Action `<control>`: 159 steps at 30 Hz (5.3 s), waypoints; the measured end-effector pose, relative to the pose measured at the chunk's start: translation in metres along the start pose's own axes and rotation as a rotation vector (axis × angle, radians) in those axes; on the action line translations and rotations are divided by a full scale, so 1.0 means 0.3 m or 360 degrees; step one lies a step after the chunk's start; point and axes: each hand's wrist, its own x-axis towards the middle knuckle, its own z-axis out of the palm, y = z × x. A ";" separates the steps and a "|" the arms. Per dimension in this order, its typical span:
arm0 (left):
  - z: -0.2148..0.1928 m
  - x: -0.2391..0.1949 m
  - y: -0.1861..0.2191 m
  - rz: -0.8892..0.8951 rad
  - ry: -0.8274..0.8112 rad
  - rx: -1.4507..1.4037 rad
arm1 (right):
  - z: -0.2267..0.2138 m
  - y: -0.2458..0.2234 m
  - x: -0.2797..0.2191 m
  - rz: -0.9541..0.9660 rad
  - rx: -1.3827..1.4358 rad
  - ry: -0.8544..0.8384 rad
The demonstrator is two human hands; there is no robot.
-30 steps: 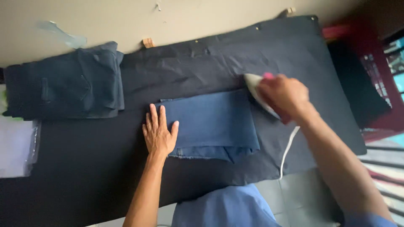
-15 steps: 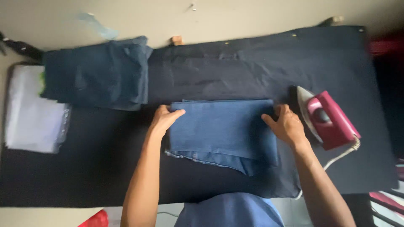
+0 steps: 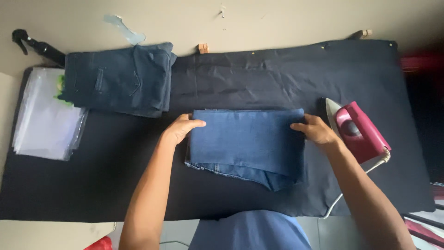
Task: Ironing and folding a pair of blue jeans on an ironing station.
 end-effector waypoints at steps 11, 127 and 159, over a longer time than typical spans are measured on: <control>-0.007 -0.044 0.023 0.0161 -0.0171 -0.0266 | -0.080 -0.170 -0.152 -0.0496 -0.0014 -0.0029; 0.420 -0.356 -0.309 0.0714 0.1487 0.1161 | 0.706 -0.615 0.082 -0.0731 -0.0933 0.0247; 0.430 -0.386 -0.109 0.0950 0.1325 0.0703 | 0.313 -0.420 -0.417 -0.0202 -0.0854 -0.0107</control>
